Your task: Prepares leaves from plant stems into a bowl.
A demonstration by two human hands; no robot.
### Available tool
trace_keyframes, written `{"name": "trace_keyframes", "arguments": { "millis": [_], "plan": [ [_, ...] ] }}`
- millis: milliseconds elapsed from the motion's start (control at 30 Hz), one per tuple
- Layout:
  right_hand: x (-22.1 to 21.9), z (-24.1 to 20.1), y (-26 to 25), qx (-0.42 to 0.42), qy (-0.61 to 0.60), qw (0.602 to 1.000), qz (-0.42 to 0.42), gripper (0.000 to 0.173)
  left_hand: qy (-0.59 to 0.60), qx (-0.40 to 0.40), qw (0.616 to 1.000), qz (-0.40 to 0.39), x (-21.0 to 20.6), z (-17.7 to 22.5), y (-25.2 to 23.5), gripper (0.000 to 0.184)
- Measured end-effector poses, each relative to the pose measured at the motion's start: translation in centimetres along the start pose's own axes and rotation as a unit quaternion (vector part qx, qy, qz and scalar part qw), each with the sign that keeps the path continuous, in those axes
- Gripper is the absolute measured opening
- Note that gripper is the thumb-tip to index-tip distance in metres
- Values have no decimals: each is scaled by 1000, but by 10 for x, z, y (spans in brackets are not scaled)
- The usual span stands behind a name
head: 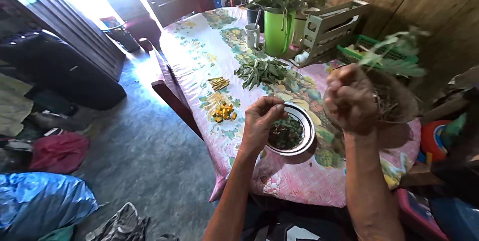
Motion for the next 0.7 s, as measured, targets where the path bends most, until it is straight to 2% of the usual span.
{"name": "trace_keyframes", "arguments": {
  "millis": [67,133,333,500,633,700],
  "plan": [
    [-15,13,-1,-64,127,990,10,19,35,-4,999,-1,0,0,2,13],
    [-30,27,-4,-90,182,979,-14,18,64,-6,998,-3,-1,3,3,13],
    [-41,43,-6,-95,149,983,-52,13,98,-4,995,5,-2,6,6,12],
    [-43,48,-7,-59,200,975,-78,12,97,-5,995,7,-1,5,6,12],
    [-41,49,-5,-49,255,962,-83,29,56,4,998,14,2,4,6,12],
    [-40,49,-4,-50,225,969,-90,36,33,10,999,13,2,4,7,12]
  ]
}}
Point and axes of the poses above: each hand's wrist, its own y-axis away from the middle knuckle, its own x-axis out of the back of the hand, z = x × y, the point moved 5 cm from there along -y, towards the middle knuckle, and after that the axes turned 13 degrees about -y, right-handed, at the moved point
